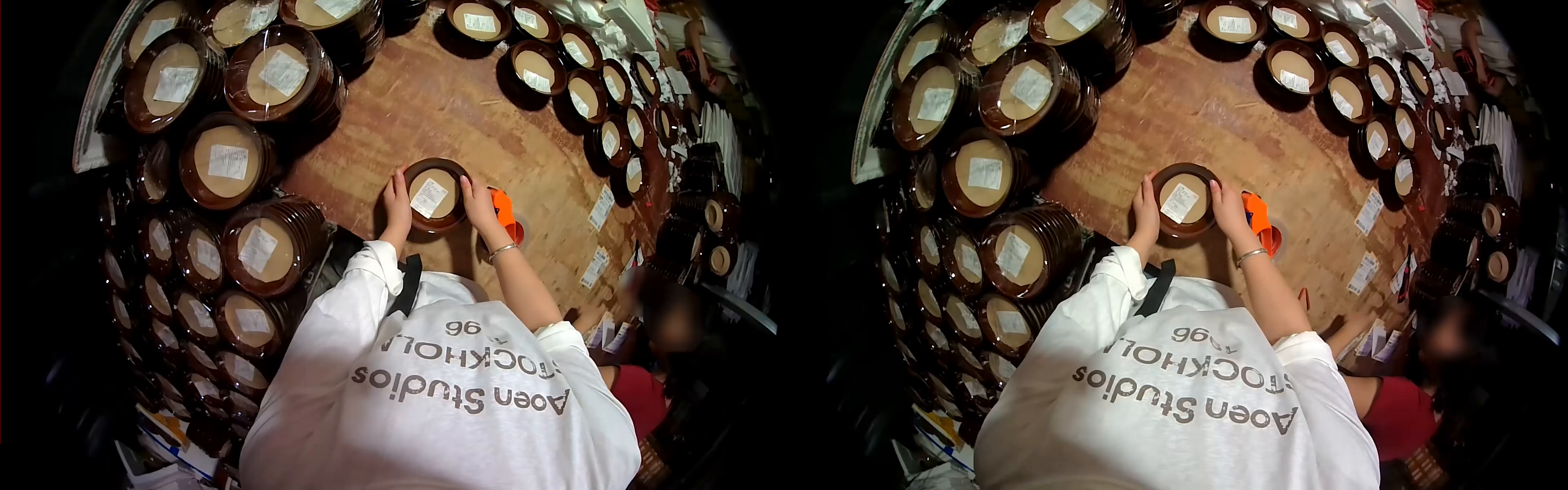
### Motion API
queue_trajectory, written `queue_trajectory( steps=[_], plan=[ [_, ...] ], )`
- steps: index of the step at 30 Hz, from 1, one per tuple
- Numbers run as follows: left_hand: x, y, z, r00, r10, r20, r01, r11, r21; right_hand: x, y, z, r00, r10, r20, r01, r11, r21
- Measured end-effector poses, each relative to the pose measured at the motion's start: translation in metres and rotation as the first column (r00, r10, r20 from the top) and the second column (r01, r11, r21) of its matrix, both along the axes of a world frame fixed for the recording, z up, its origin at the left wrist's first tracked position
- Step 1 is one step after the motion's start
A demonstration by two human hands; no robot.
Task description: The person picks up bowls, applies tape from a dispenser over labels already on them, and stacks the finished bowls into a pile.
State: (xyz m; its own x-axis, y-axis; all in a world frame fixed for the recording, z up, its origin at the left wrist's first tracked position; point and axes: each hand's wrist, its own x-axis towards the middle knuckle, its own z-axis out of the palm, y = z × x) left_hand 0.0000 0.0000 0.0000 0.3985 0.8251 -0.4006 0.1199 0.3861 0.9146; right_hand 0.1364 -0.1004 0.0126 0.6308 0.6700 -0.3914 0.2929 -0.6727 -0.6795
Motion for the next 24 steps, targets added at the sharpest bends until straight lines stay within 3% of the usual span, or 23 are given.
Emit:
queue_trajectory(
  steps=[3,6,9,11,16,21,23,24],
  plan=[
    [-0.010,0.008,-0.002,0.998,-0.042,-0.035,0.039,0.997,-0.067,-0.009,0.001,-0.006,0.993,-0.015,-0.118,0.019,0.999,0.032],
    [-0.008,0.015,-0.010,0.942,0.115,0.314,0.068,0.853,-0.517,-0.003,-0.004,-0.005,0.974,-0.050,-0.221,0.067,0.995,0.073],
    [-0.007,0.016,-0.022,0.954,0.062,0.294,0.094,0.869,-0.486,-0.001,-0.005,-0.008,0.987,-0.024,-0.159,0.029,0.999,0.024],
    [-0.010,0.015,-0.022,0.954,0.105,0.282,0.058,0.855,-0.516,-0.002,-0.002,-0.002,0.989,-0.021,-0.150,0.012,0.998,-0.062],
    [-0.014,0.021,-0.019,0.892,0.146,0.428,0.145,0.803,-0.577,-0.005,0.000,0.002,0.993,-0.022,-0.119,0.018,0.999,-0.036],
    [-0.013,0.017,-0.018,0.868,0.242,0.433,0.066,0.809,-0.584,-0.004,0.002,0.003,0.989,-0.014,-0.150,-0.006,0.991,-0.137],
    [-0.016,0.010,-0.023,0.868,0.257,0.425,0.028,0.829,-0.559,-0.010,0.001,0.014,0.981,-0.078,-0.177,0.079,0.997,0.002],
    [-0.018,0.006,-0.033,0.848,0.346,0.401,-0.001,0.758,-0.652,-0.011,0.001,0.024,0.972,-0.109,-0.206,0.110,0.994,-0.007]
  ],
)
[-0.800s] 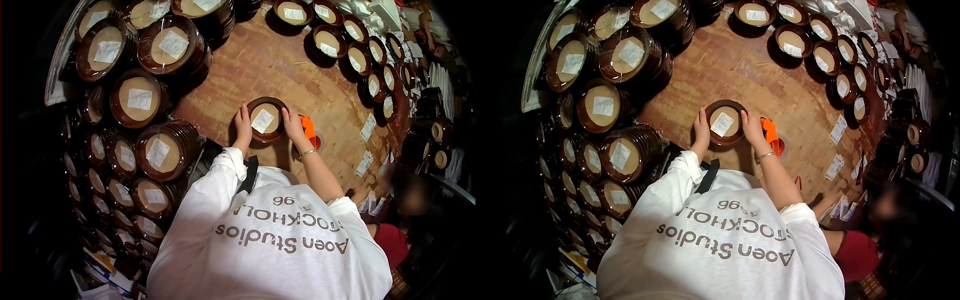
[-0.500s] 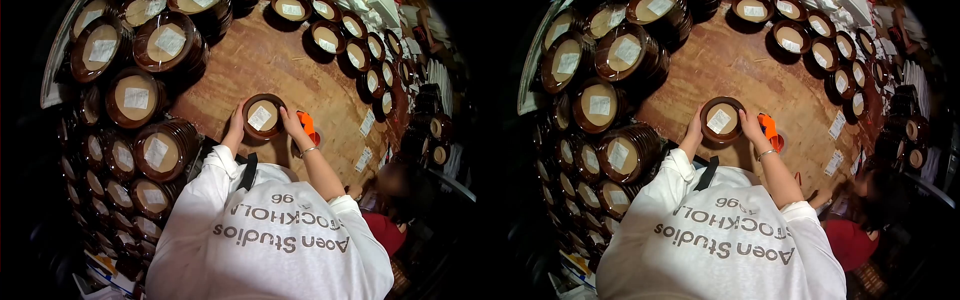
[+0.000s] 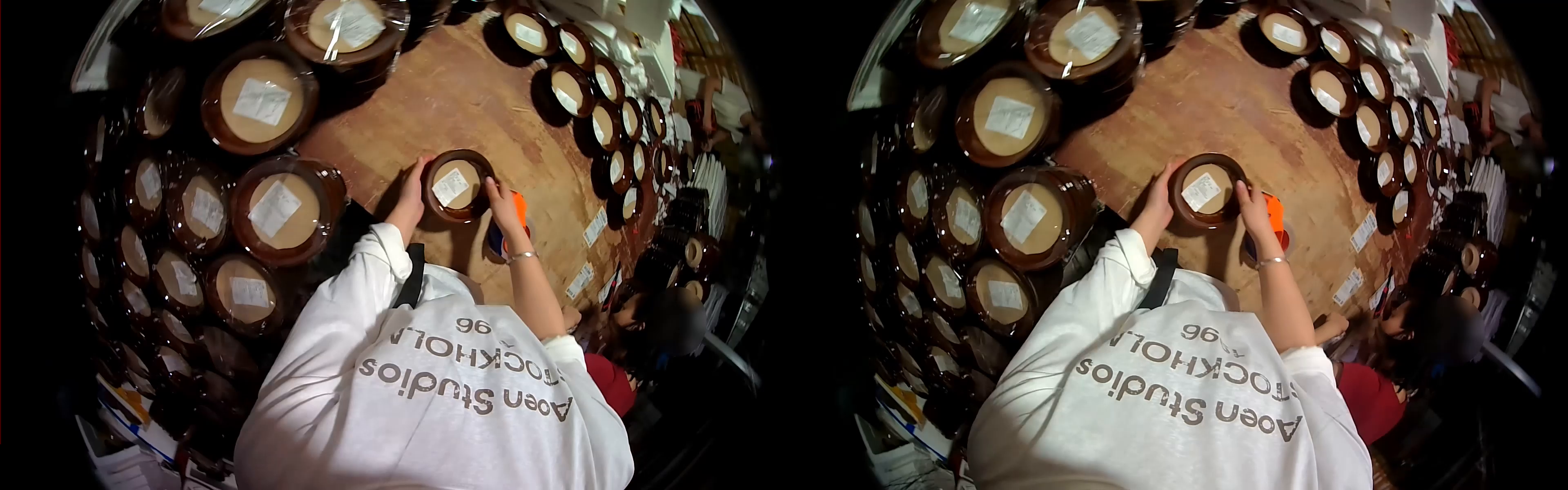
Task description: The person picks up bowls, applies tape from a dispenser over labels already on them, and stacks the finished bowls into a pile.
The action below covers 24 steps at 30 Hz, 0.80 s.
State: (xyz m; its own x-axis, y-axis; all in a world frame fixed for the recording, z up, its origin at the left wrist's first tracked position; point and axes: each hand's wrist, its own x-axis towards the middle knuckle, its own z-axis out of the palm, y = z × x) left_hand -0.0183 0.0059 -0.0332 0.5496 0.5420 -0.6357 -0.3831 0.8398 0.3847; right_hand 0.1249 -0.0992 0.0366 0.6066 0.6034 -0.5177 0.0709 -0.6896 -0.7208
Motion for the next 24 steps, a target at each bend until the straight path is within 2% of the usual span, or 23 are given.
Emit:
queue_trajectory(
  steps=[1,3,4,6,7,8,9,10,11,14,15,17,18,21,22,24],
  plan=[
    [-0.006,-0.005,0.002,1.000,0.000,-0.016,0.000,1.000,0.006,0.002,-0.010,-0.002,0.995,-0.028,0.100,0.022,0.998,0.064],
    [-0.015,-0.015,0.003,0.989,-0.020,-0.147,0.018,1.000,-0.016,0.008,-0.031,-0.005,0.977,-0.210,0.039,0.199,0.961,0.190],
    [-0.016,-0.019,0.002,0.986,-0.034,-0.161,0.034,0.999,0.000,0.008,-0.040,0.001,0.979,-0.201,0.043,0.190,0.964,0.184],
    [-0.017,-0.024,0.004,0.987,-0.055,-0.153,0.051,0.998,-0.030,0.006,-0.060,0.016,0.948,-0.229,0.220,0.225,0.973,0.043],
    [-0.017,-0.024,0.011,0.990,-0.059,-0.131,0.050,0.996,-0.074,0.003,-0.072,0.014,0.947,-0.226,0.230,0.224,0.974,0.034],
    [-0.017,-0.022,0.018,0.990,-0.062,-0.123,0.053,0.995,-0.080,-0.001,-0.083,0.008,0.899,-0.166,0.405,0.198,0.979,-0.040],
    [-0.017,-0.020,0.023,0.979,-0.091,-0.185,0.071,0.991,-0.110,-0.002,-0.092,-0.001,0.823,-0.095,0.560,0.190,0.975,-0.112],
    [-0.017,-0.021,0.025,0.960,-0.131,-0.246,0.098,0.985,-0.143,-0.003,-0.101,-0.006,0.840,-0.089,0.536,0.198,0.969,-0.150],
    [-0.016,-0.022,0.021,0.959,-0.156,-0.238,0.125,0.982,-0.144,-0.005,-0.110,-0.015,0.833,-0.110,0.543,0.224,0.963,-0.149],
    [-0.016,-0.023,-0.008,0.997,-0.065,-0.044,0.061,0.995,-0.082,-0.007,-0.124,-0.041,0.782,-0.084,0.618,0.213,0.967,-0.138],
    [-0.018,-0.019,0.000,0.999,-0.044,0.002,0.044,0.993,-0.111,-0.009,-0.120,-0.040,0.777,-0.106,0.620,0.236,0.963,-0.131],
    [-0.019,-0.017,0.003,0.999,-0.033,0.038,0.037,0.990,-0.136,-0.017,-0.102,-0.017,0.895,-0.156,0.419,0.255,0.948,-0.191],
    [-0.019,-0.017,-0.005,0.996,-0.037,0.084,0.046,0.992,-0.115,-0.024,-0.094,-0.007,0.901,-0.099,0.423,0.231,0.934,-0.272],
    [-0.021,-0.016,0.009,0.989,-0.050,0.139,0.061,0.995,-0.077,-0.025,-0.096,-0.016,0.918,-0.132,0.373,0.251,0.923,-0.291],
    [-0.020,-0.013,0.013,0.989,-0.062,0.132,0.070,0.996,-0.055,-0.023,-0.097,-0.020,0.908,-0.087,0.410,0.220,0.931,-0.291],
    [-0.017,-0.007,0.023,0.998,-0.064,-0.001,0.063,0.984,-0.166,-0.021,-0.099,-0.019,0.913,-0.068,0.402,0.201,0.933,-0.299]
  ],
)
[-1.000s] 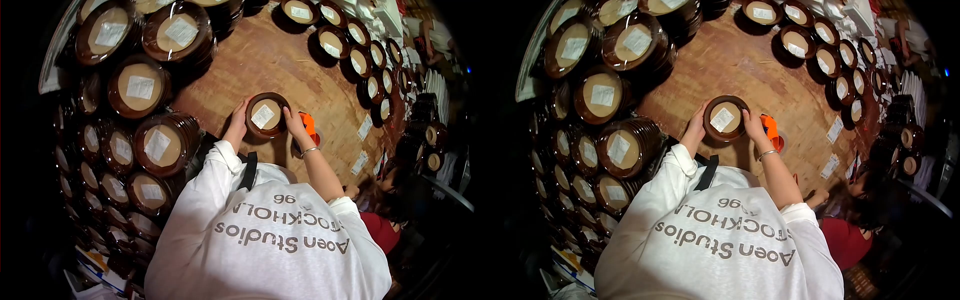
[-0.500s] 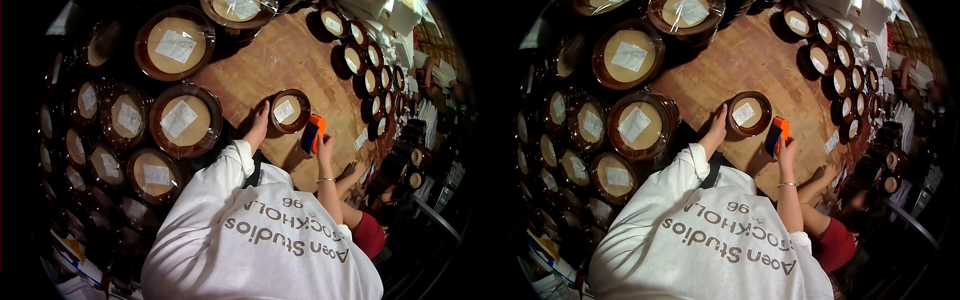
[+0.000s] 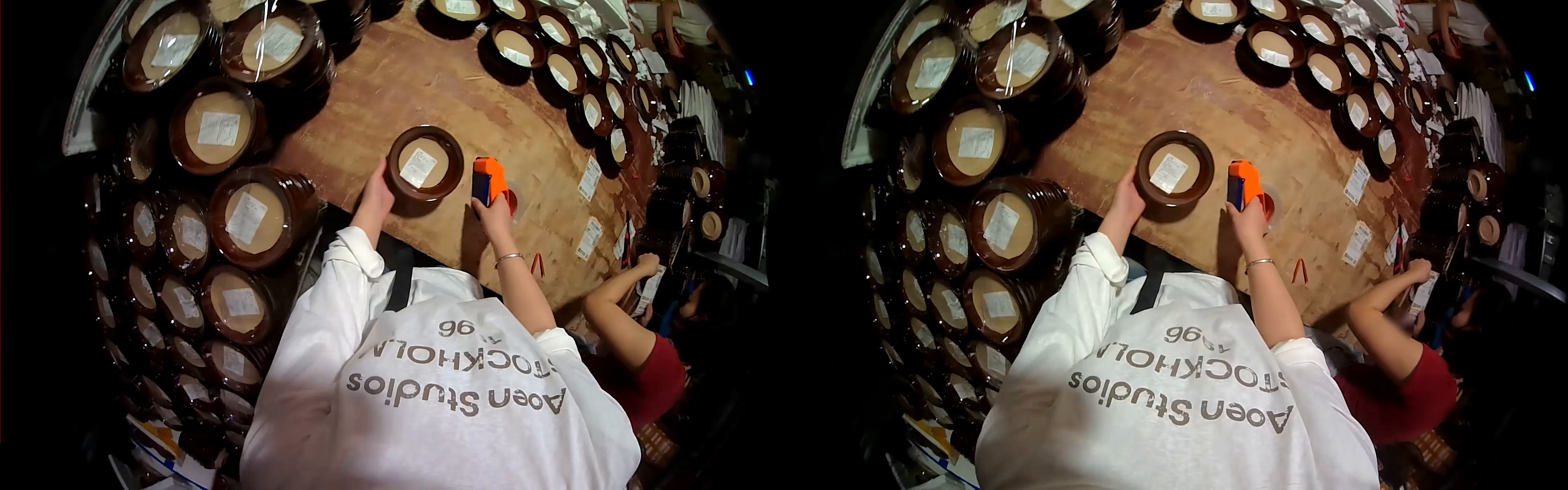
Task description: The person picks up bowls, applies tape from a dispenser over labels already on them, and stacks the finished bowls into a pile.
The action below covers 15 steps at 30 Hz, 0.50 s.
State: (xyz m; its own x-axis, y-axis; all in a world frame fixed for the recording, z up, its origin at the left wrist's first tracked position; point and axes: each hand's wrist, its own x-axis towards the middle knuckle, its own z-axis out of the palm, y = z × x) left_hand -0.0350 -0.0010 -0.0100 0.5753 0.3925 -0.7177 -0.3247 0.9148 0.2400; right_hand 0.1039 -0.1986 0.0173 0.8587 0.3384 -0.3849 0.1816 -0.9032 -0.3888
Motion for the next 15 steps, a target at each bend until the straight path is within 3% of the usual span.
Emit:
queue_trajectory(
  steps=[1,2,4,5,6,7,9,10,11,13,15],
  plan=[
    [0.004,0.005,0.000,1.000,0.002,0.006,-0.003,0.989,0.146,0.002,0.002,0.002,1.000,0.026,0.001,-0.026,0.999,-0.023],
    [0.008,0.011,0.000,0.994,-0.059,-0.098,0.090,0.927,0.364,0.004,0.002,0.005,0.999,0.033,-0.018,-0.033,0.999,-0.002],
    [0.019,0.023,0.004,0.929,-0.058,-0.365,0.314,0.646,0.696,0.008,-0.009,0.002,0.998,0.043,-0.037,-0.039,0.996,0.082],
    [0.026,0.029,0.005,0.925,-0.062,-0.374,0.326,0.634,0.701,0.011,-0.011,0.000,0.997,0.060,-0.043,-0.053,0.986,0.159],
    [0.030,0.035,0.005,0.847,-0.058,-0.529,0.518,0.317,0.794,0.014,-0.014,0.003,0.998,0.039,-0.038,-0.031,0.982,0.184],
    [0.033,0.038,0.003,0.754,0.000,-0.657,0.656,-0.037,0.754,0.019,-0.020,0.005,0.999,0.014,-0.033,-0.007,0.979,0.205],
    [0.038,0.040,0.003,0.768,-0.035,-0.639,0.636,-0.076,0.768,0.039,-0.037,-0.013,0.952,-0.075,-0.295,0.207,0.870,0.447],
    [0.040,0.040,0.005,0.763,-0.048,-0.645,0.644,-0.031,0.764,0.043,-0.031,0.017,0.808,-0.081,-0.584,0.424,0.767,0.481],
    [0.042,0.041,0.006,0.758,-0.063,-0.649,0.651,0.012,0.759,0.043,-0.030,0.030,0.809,-0.091,-0.580,0.436,0.754,0.490],
    [0.046,0.037,-0.004,0.799,0.050,-0.600,0.601,-0.014,0.799,0.045,-0.029,0.047,0.467,0.035,-0.884,0.760,0.495,0.421],
    [0.044,0.033,0.000,0.772,0.004,-0.636,0.634,0.059,0.771,0.038,-0.026,0.062,0.431,0.002,-0.902,0.829,0.394,0.397]
  ],
)
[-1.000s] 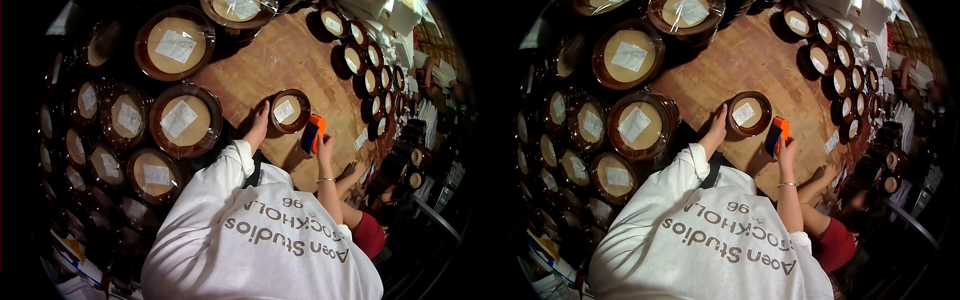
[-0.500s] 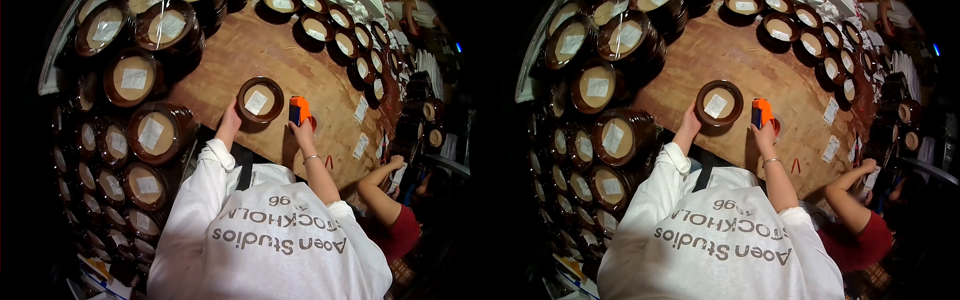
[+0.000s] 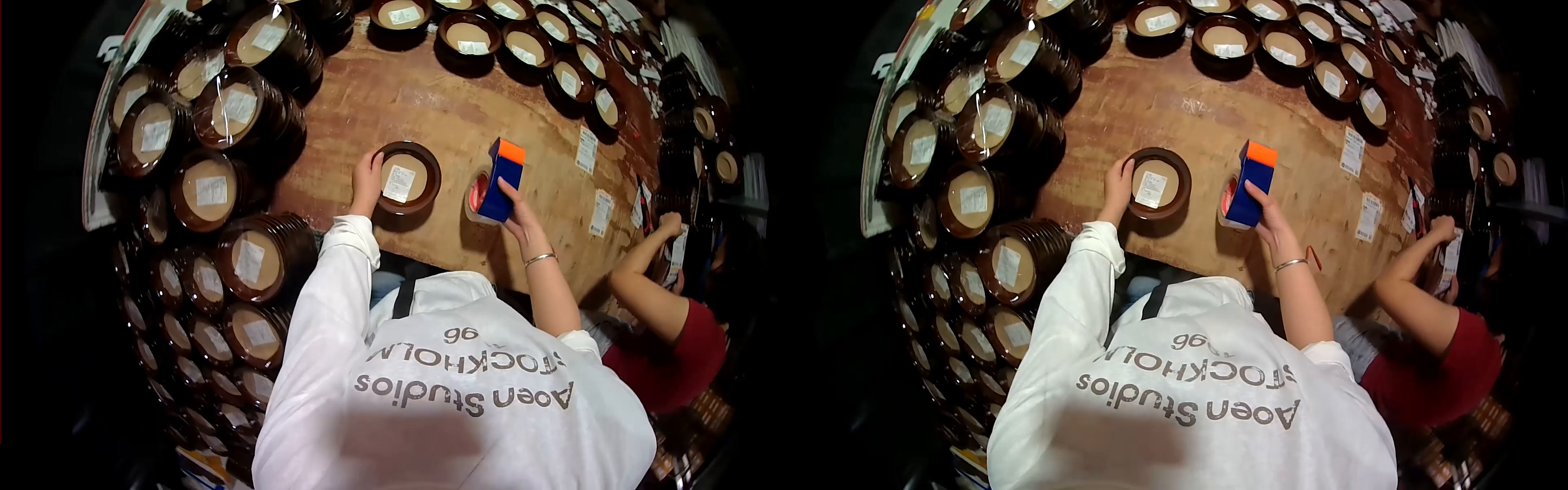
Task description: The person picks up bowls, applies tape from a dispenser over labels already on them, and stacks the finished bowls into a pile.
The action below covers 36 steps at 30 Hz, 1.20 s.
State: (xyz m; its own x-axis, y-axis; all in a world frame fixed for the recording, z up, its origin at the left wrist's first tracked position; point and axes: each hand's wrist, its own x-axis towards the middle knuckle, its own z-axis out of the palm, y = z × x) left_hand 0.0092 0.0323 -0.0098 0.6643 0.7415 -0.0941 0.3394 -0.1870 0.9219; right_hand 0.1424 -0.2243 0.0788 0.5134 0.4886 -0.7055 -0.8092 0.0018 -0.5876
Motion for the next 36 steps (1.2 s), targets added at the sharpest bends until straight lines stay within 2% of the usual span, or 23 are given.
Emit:
queue_trajectory(
  steps=[2,3,4,8,10,12,13,14,16,18,20,21,22,24,25,26,27,28,30,32,33,35,36],
  plan=[
    [-0.007,-0.006,0.001,1.000,0.015,-0.027,-0.014,1.000,0.014,-0.009,0.006,0.021,0.999,0.050,0.017,-0.051,0.997,0.061],
    [-0.006,-0.006,0.002,0.998,0.054,-0.038,-0.053,0.998,0.038,-0.008,0.007,0.027,0.981,0.183,0.064,-0.190,0.975,0.119],
    [-0.005,-0.008,0.003,0.996,0.072,-0.053,-0.068,0.995,0.072,-0.009,0.013,0.037,0.981,0.173,0.088,-0.183,0.976,0.122],
    [-0.005,-0.013,0.000,0.996,0.088,-0.008,-0.088,0.995,-0.035,-0.025,0.035,0.082,0.935,0.273,0.228,-0.324,0.917,0.233],
    [-0.006,-0.008,-0.011,0.996,0.088,0.016,-0.086,0.994,-0.063,-0.026,0.043,0.092,0.875,0.363,0.321,-0.462,0.825,0.325],
    [-0.006,-0.004,-0.018,0.963,0.229,0.143,-0.122,0.843,-0.525,-0.031,0.051,0.102,0.858,0.388,0.336,-0.495,0.798,0.344],
    [-0.013,0.002,-0.011,0.976,0.207,0.064,-0.110,0.728,-0.677,-0.035,0.055,0.106,0.837,0.374,0.400,-0.501,0.816,0.287],
    [-0.018,0.002,-0.011,0.973,0.220,0.067,-0.118,0.728,-0.676,-0.040,0.059,0.112,0.809,0.364,0.461,-0.505,0.833,0.228],
    [-0.025,-0.005,-0.008,0.979,0.161,0.121,0.027,0.490,-0.872,-0.045,0.067,0.125,0.795,0.412,0.445,-0.528,0.831,0.174],
    [-0.027,-0.020,-0.018,0.962,0.228,0.151,0.020,0.493,-0.870,-0.049,0.073,0.130,0.699,0.541,0.468,-0.637,0.768,0.065],
    [-0.023,-0.026,-0.052,0.914,0.384,0.132,-0.041,0.410,-0.911,-0.058,0.085,0.138,0.681,0.533,0.502,-0.630,0.776,0.031],
    [-0.025,-0.029,-0.056,0.883,0.403,0.238,0.082,0.367,-0.927,-0.060,0.086,0.139,0.650,0.557,0.518,-0.656,0.755,0.011],
    [-0.025,-0.033,-0.059,0.880,0.410,0.239,0.082,0.365,-0.927,-0.063,0.088,0.141,0.620,0.579,0.530,-0.679,0.734,-0.008],
    [-0.026,-0.045,-0.074,0.818,0.504,0.276,0.205,0.194,-0.959,-0.068,0.093,0.149,0.630,0.588,0.507,-0.681,0.732,-0.004],
    [-0.020,-0.045,-0.084,0.819,0.540,0.194,0.089,0.214,-0.973,-0.068,0.095,0.151,0.568,0.611,0.551,-0.705,0.707,-0.058],
    [-0.020,-0.045,-0.095,0.818,0.542,0.193,0.088,0.214,-0.973,-0.067,0.096,0.153,0.504,0.632,0.588,-0.723,0.682,-0.114],
    [-0.023,-0.040,-0.043,0.811,0.543,0.219,-0.112,0.511,-0.852,-0.068,0.095,0.155,0.505,0.637,0.582,-0.725,0.679,-0.114],
    [-0.025,-0.030,0.014,0.810,0.532,0.247,-0.299,0.736,-0.607,-0.069,0.097,0.156,0.495,0.635,0.593,-0.726,0.678,-0.119],
    [-0.038,0.002,0.098,0.872,0.273,0.406,-0.057,0.881,-0.470,-0.068,0.097,0.157,0.490,0.638,0.595,-0.732,0.671,-0.117],
    [-0.048,0.013,0.185,0.768,-0.055,0.638,0.421,0.794,-0.439,-0.062,0.096,0.159,0.350,0.732,0.585,-0.774,0.578,-0.260],
    [-0.056,0.015,0.210,0.772,-0.054,0.633,0.417,0.795,-0.441,-0.063,0.095,0.162,0.353,0.732,0.583,-0.776,0.577,-0.255],
    [-0.065,0.016,0.241,0.757,-0.503,0.417,0.629,0.735,-0.254,-0.061,0.095,0.169,0.275,0.734,0.621,-0.811,0.524,-0.260],
    [-0.065,0.013,0.246,0.757,-0.504,0.416,0.629,0.734,-0.257,-0.060,0.095,0.173,0.277,0.734,0.619,-0.811,0.524,-0.259]
  ],
)
